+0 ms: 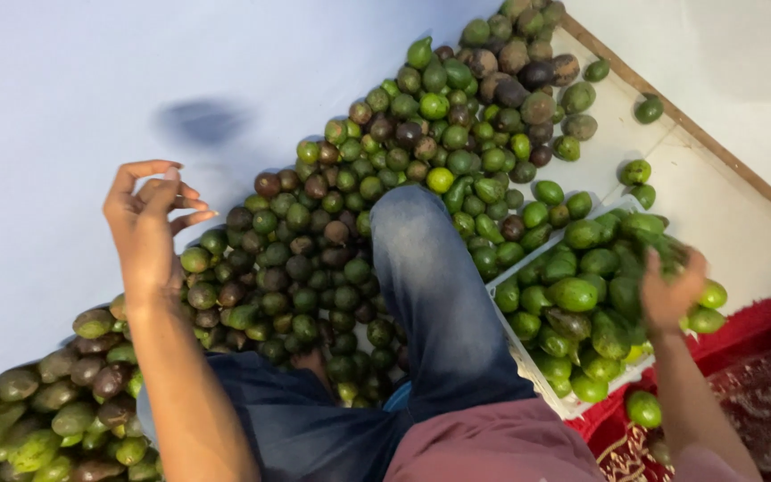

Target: The person sits on the floor and repeatedly picks up avocados from a large pile, rotates them in their hands to inspect the surface, and places them into a white plastic crate.

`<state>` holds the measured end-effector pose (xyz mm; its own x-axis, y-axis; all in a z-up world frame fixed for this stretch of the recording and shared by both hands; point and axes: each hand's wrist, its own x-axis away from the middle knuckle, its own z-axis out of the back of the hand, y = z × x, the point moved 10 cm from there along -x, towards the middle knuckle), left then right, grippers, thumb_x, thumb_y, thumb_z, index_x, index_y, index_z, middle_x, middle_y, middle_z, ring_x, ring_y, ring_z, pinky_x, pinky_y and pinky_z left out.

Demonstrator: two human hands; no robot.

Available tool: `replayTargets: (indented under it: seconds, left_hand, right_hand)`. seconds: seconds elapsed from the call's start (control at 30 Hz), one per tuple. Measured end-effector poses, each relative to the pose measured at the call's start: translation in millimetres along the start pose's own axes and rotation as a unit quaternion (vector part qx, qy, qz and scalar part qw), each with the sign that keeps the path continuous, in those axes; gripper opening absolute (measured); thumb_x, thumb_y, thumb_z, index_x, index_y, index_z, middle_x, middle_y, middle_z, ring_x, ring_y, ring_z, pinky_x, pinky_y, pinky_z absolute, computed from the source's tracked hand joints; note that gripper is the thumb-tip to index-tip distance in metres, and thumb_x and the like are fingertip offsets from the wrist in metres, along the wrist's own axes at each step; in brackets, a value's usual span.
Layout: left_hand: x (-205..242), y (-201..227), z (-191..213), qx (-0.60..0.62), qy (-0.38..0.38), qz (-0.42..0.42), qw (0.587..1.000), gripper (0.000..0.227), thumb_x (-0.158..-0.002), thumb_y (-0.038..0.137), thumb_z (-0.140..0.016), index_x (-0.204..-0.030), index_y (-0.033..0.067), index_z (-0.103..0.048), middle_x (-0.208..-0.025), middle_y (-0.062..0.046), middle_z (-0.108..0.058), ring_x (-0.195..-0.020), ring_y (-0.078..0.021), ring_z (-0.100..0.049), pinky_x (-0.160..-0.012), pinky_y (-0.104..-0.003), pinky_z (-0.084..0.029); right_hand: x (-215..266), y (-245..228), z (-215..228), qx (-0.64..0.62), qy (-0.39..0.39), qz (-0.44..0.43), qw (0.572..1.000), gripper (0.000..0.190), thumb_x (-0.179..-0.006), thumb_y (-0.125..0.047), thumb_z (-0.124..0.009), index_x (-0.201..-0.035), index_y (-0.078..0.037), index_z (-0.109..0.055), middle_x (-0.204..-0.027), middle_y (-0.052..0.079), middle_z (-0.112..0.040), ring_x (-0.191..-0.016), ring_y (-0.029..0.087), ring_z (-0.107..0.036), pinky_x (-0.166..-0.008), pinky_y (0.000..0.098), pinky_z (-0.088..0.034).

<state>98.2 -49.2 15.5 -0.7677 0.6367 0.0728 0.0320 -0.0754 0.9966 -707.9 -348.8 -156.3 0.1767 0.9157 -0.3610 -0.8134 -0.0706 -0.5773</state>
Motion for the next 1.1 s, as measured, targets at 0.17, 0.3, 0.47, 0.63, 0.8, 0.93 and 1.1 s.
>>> replayTargets:
  seconds: [0.17,0.3,0.47,0.63,0.8,0.93,1.1]
  left_hand:
    - [3.2,2.3,-0.2,-0.010,0.010,0.005,1.000,0.003,-0.122,0.017,-0.066,-0.125,0.0174,-0.067,-0.093,-0.004,-0.070,-0.083,-0.0142,-0.072,-0.078,-0.031,-0.072]
    - [5.6,-0.7,2.2,-0.029,0.022,0.012,0.999,0.003,-0.124,0.018,-0.066,-0.125,0.0166,-0.067,-0.093,-0.004,-0.070,-0.084,-0.0145,-0.073,-0.079,-0.031,-0.071]
    - [6.7,-3.2,-0.8,-0.036,0.023,0.005,0.999,0.005,-0.126,0.018,-0.067,-0.125,0.0139,-0.068,-0.091,-0.007,-0.071,-0.082,-0.0166,-0.072,-0.078,-0.032,-0.071]
    - [-5.3,-31.6,11.2,-0.023,0.040,-0.014,0.999,0.011,-0.121,0.015,-0.067,-0.130,0.0081,-0.070,-0.089,-0.013,-0.071,-0.080,-0.0214,-0.075,-0.076,-0.038,-0.073]
    - [-11.6,-46.7,13.8,-0.015,0.042,-0.032,0.998,0.018,-0.119,0.013,-0.068,-0.132,0.0022,-0.072,-0.090,-0.020,-0.072,-0.080,-0.0276,-0.079,-0.075,-0.046,-0.076]
    - [-11.0,-36.8,11.3,-0.006,0.044,-0.035,0.998,0.020,-0.115,0.013,-0.069,-0.130,0.0013,-0.073,-0.089,-0.018,-0.072,-0.078,-0.0257,-0.079,-0.073,-0.042,-0.076]
    - [-19.1,-49.9,7.6,0.024,0.044,-0.026,0.998,0.021,-0.113,0.011,-0.069,-0.130,-0.0001,-0.073,-0.087,-0.020,-0.074,-0.076,-0.0274,-0.080,-0.070,-0.045,-0.078]
  right_hand:
    - [-25.4,-93.8,-103.4,-0.121,-0.181,0.049,0.975,0.031,-0.115,-0.004,-0.076,-0.144,-0.001,-0.067,-0.138,0.019,-0.075,-0.117,0.032,-0.075,-0.097,0.0430,-0.067]
    - [-44.4,-116.7,-212.7,-0.061,-0.284,0.134,0.947,0.049,-0.106,-0.021,-0.073,-0.147,0.005,-0.067,-0.144,0.028,-0.073,-0.112,0.037,-0.082,-0.098,0.0542,-0.060]
    - [-26.5,-76.9,-385.9,0.138,-0.554,0.165,0.804,0.101,-0.113,-0.047,-0.066,-0.188,-0.011,-0.010,-0.196,0.019,-0.009,-0.181,0.041,-0.008,-0.138,0.0657,-0.031]
    - [-17.0,-68.1,-464.5,0.202,-0.516,0.140,0.821,0.101,-0.106,-0.048,-0.078,-0.184,-0.022,-0.019,-0.191,0.022,-0.019,-0.161,0.051,-0.046,-0.122,0.0696,-0.053]
    - [1.5,-68.5,-459.1,0.177,-0.404,0.093,0.893,0.076,-0.108,-0.031,-0.082,-0.171,-0.015,-0.045,-0.180,0.031,-0.034,-0.137,0.062,-0.070,-0.118,0.0710,-0.062]
    - [-26.2,-125.3,-438.5,-0.009,-0.251,0.101,0.963,0.069,-0.101,-0.054,-0.093,-0.148,-0.011,-0.066,-0.143,0.024,-0.068,-0.132,0.050,-0.074,-0.115,0.0618,-0.058]
    - [-7.4,-371.5,-324.5,-0.300,-0.291,0.143,0.897,0.059,-0.107,-0.047,-0.097,-0.142,-0.005,-0.074,-0.136,0.024,-0.076,-0.124,0.045,-0.077,-0.113,0.0592,-0.059]
